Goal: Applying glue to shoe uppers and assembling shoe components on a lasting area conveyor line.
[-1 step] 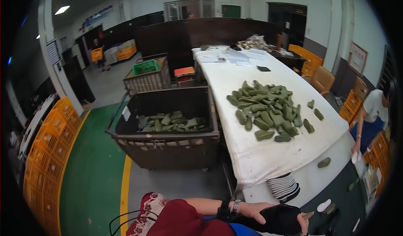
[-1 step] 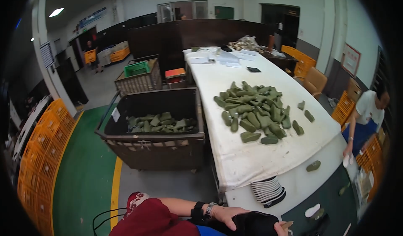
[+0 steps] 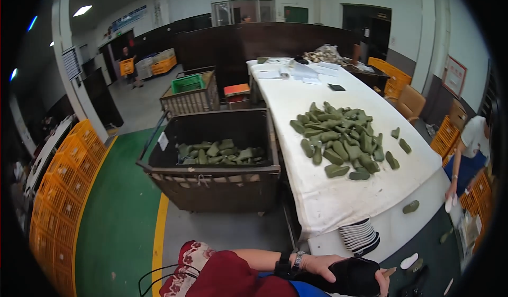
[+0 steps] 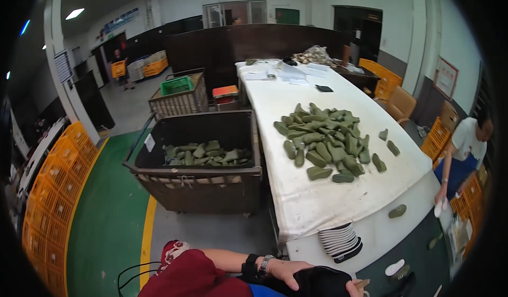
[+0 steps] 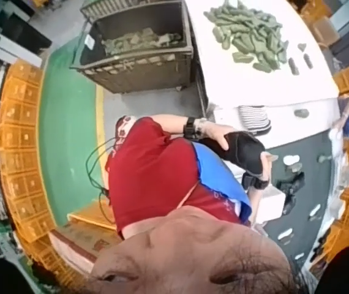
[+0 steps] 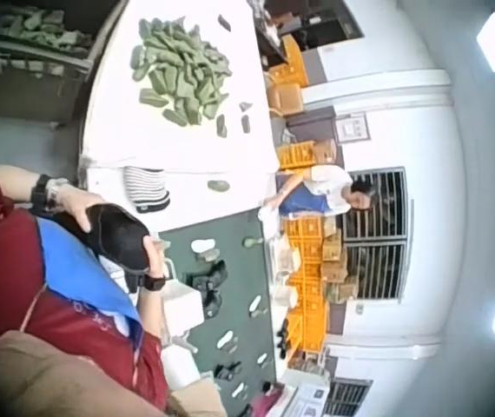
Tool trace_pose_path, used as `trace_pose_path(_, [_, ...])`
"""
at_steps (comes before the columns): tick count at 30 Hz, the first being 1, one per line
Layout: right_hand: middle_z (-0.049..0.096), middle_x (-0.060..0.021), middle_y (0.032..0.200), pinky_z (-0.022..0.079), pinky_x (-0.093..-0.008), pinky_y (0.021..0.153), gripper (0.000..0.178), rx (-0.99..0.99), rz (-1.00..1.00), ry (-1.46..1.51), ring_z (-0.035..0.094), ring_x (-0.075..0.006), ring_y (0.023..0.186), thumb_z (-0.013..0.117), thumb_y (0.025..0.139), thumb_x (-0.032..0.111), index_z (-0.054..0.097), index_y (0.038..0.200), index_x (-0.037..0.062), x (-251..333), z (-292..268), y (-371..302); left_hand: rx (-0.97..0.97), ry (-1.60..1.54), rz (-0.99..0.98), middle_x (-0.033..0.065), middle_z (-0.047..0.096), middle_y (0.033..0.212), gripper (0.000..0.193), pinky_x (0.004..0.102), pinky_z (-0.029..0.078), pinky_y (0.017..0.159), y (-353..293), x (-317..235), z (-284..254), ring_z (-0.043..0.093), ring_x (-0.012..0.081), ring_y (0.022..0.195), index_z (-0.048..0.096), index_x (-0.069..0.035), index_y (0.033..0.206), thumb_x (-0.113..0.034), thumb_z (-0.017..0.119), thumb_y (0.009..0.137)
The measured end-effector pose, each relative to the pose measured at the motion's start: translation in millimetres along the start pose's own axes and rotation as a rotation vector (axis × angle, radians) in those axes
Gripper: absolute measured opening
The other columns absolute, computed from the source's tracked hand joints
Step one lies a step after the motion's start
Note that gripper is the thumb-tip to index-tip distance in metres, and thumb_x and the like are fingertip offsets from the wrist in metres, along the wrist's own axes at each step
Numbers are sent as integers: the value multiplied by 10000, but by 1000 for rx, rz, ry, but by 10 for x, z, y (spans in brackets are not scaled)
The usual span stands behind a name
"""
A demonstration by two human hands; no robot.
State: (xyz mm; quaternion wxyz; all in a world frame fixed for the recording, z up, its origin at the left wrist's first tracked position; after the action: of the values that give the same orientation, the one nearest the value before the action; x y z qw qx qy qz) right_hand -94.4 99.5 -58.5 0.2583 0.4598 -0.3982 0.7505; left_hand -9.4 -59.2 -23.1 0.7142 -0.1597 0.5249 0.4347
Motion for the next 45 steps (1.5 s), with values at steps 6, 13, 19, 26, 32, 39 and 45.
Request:
trace_pose_path(6, [607,-101,786,453,-278,580,145,63,-63,-161,584,-192,652,523,882,132,576,884,-2,76,90,136,-18,-5,-44,89,480,1243,932,291,351,959,-111,11,56,453,139,1103,337,7,1311,-439,761,610])
trace_pose_path(13, [589,-64,750,432,-239,601,206,-48,-295,-311,553,-137,655,480,912,175,551,810,12,149,-195,217,-13,367,100,97,476,1225,879,300,316,989,23,-291,181,429,163,1134,340,-9,1305,-320,753,594])
trace_pose_path(19, [574,-31,719,414,-205,619,282,-151,-518,-395,526,-89,658,444,937,213,529,746,24,341,-372,17,18,534,-24,141,493,1221,945,309,327,985,184,-311,72,445,173,1142,288,10,1319,-279,781,566])
trace_pose_path(26, [475,-9,698,377,-254,611,372,-561,-289,-493,447,-109,664,293,983,283,513,788,57,190,-1261,-875,-87,509,-132,167,385,1304,976,369,286,1036,597,-116,-535,373,250,1226,262,26,1331,-277,802,576])
trace_pose_path(32, [518,25,609,361,-182,459,289,-1100,-290,39,450,-42,509,568,871,291,591,722,44,-595,-1783,-2140,39,382,-299,118,511,1206,826,336,380,968,1240,355,-273,496,197,1116,373,25,1272,-38,741,535])
trace_pose_path(39, [633,-70,665,460,-285,522,225,-1415,-357,-113,588,-158,566,639,806,180,633,781,-44,-1288,-1806,-2427,286,332,-395,91,553,1135,799,313,417,895,1612,802,42,528,175,1029,442,22,1226,-200,802,548])
trace_pose_path(45, [579,-215,625,465,-391,558,306,-1354,-49,-663,587,-357,601,640,783,253,616,707,-43,-1550,-1730,-2059,343,247,-499,86,560,1131,823,315,421,895,1657,1005,-14,532,176,1023,452,17,1224,-239,832,540])
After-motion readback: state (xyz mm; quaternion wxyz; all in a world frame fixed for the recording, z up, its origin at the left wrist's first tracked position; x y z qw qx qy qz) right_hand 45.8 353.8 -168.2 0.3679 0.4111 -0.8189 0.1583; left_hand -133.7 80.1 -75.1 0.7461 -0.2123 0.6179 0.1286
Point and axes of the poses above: each hand's wrist, its own y-axis towards the middle knuckle, its own z-axis out of the palm, x = y × z, the point moved 8 cm from there along y, towards the middle knuckle
